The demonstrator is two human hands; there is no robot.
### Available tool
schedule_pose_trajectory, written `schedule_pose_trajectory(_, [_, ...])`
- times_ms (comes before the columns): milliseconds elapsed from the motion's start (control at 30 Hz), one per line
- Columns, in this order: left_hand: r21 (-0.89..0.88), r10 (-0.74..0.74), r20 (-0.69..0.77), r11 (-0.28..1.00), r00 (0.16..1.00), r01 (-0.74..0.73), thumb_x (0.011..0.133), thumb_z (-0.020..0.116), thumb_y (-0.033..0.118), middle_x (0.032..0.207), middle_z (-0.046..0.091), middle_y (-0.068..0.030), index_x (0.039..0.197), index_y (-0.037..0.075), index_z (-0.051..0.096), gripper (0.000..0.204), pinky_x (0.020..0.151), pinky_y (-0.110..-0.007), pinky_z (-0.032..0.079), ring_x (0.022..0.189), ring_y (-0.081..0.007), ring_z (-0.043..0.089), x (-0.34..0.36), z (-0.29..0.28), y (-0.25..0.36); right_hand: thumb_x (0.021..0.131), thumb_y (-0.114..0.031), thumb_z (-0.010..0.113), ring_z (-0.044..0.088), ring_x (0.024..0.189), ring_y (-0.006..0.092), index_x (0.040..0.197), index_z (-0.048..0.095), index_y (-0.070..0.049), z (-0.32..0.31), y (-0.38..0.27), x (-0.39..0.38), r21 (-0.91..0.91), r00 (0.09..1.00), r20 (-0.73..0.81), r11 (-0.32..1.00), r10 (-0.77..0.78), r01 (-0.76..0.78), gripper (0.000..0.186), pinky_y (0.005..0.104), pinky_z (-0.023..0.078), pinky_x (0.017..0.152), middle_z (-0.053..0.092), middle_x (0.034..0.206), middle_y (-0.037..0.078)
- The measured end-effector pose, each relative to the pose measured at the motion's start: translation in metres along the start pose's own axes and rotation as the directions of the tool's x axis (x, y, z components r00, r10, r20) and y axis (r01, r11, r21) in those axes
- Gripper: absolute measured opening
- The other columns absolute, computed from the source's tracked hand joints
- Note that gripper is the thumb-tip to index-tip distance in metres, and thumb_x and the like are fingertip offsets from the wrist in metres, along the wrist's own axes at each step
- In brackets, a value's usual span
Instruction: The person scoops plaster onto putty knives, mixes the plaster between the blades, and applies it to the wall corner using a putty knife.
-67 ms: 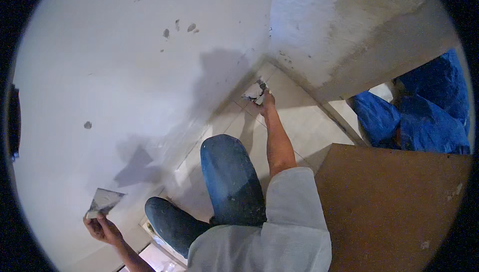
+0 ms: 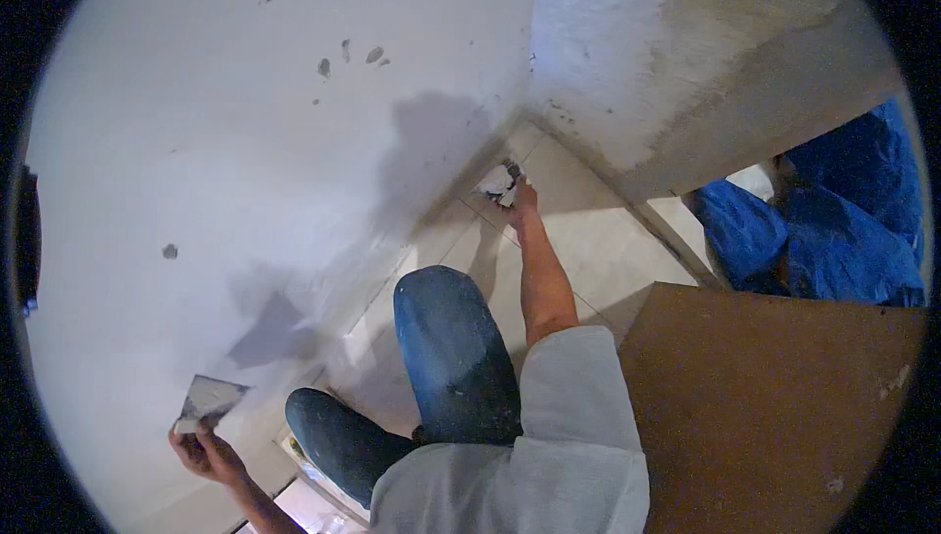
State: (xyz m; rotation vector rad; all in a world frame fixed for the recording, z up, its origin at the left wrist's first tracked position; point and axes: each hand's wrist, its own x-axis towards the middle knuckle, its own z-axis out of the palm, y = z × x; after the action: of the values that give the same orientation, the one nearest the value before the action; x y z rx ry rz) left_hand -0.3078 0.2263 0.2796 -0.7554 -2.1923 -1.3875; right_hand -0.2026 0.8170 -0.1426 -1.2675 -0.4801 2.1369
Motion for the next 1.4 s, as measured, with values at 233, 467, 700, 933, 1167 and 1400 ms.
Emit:
schedule_pose_trajectory(233, [-0.029, -0.165, 0.008, 0.986, 0.986, 0.165, 0.094, 0.066, 0.017, 0.100, 0.056, -0.0052, 0.107, 0.003, 0.053, 0.023, 0.076, -0.029, 0.047, 0.093, -0.0140, 0.053, -0.033, 0.011, -0.004, 0.102, -0.045, 0.042, 0.064, 0.093, 0.0315, 0.121, 0.056, -0.009, 0.022, 0.032, 0.061, -0.152, 0.997, -0.030, 0.986, -0.066, 0.061, 0.043, 0.0518, 0.056, 0.065, 0.063, 0.111, 0.012])
schedule_pose_trajectory(467, [-0.086, -0.289, -0.001, 0.954, 0.957, 0.288, 0.092, 0.069, 0.017, 0.093, 0.060, -0.0052, 0.106, 0.000, 0.056, 0.026, 0.078, -0.027, 0.045, 0.086, -0.0129, 0.055, -0.054, 0.011, -0.013, 0.101, -0.046, 0.041, 0.066, 0.087, 0.0311, 0.118, 0.057, -0.002, 0.087, 0.011, 0.039, 0.008, 0.994, -0.083, 0.997, -0.070, 0.071, 0.050, 0.0488, 0.055, 0.067, 0.065, 0.104, 0.012])
schedule_pose_trajectory(700, [-0.234, -0.341, 0.063, 0.908, 0.938, 0.346, 0.091, 0.069, 0.016, 0.089, 0.059, -0.0039, 0.107, 0.000, 0.057, 0.026, 0.072, -0.024, 0.045, 0.080, -0.0103, 0.053, -0.060, 0.024, -0.024, 0.100, -0.041, 0.043, 0.064, 0.092, 0.0276, 0.119, 0.055, -0.009, 0.165, -0.059, -0.047, -0.130, 0.977, -0.121, 0.979, -0.175, 0.159, 0.039, 0.0489, 0.053, 0.066, 0.064, 0.107, 0.009])
schedule_pose_trajectory(933, [-0.248, -0.355, 0.151, 0.890, 0.922, 0.383, 0.091, 0.068, 0.014, 0.078, 0.054, -0.0002, 0.099, 0.002, 0.056, 0.018, 0.065, -0.021, 0.041, 0.069, -0.0072, 0.050, -0.051, 0.034, -0.012, 0.100, -0.043, 0.043, 0.064, 0.091, 0.0327, 0.102, 0.062, 0.007, 0.241, -0.137, -0.191, -0.442, 0.777, 0.035, 0.687, -0.629, 0.577, 0.054, 0.0430, 0.049, 0.076, 0.065, 0.102, 0.022])
schedule_pose_trajectory(1167, [-0.231, -0.417, 0.219, 0.856, 0.882, 0.462, 0.092, 0.069, 0.014, 0.077, 0.054, 0.0019, 0.096, 0.004, 0.054, 0.018, 0.064, -0.020, 0.038, 0.069, -0.0056, 0.049, -0.048, 0.039, -0.009, 0.103, -0.037, 0.044, 0.065, 0.102, 0.0277, 0.119, 0.059, 0.003, 0.179, -0.153, -0.200, -0.133, 0.690, 0.080, 0.678, -0.720, 0.723, 0.045, 0.0381, 0.051, 0.083, 0.065, 0.112, 0.017])
schedule_pose_trajectory(1400, [-0.127, -0.558, 0.209, 0.799, 0.803, 0.588, 0.094, 0.064, 0.016, 0.081, 0.054, 0.0033, 0.098, 0.007, 0.052, 0.016, 0.068, -0.023, 0.036, 0.074, -0.0052, 0.046, -0.061, 0.040, -0.008, 0.106, -0.043, 0.035, 0.061, 0.110, 0.0281, 0.133, 0.049, -0.010, 0.068, -0.030, -0.091, -0.091, 0.997, -0.048, 0.994, -0.068, 0.063, 0.045, 0.0477, 0.056, 0.079, 0.058, 0.130, 0.009])
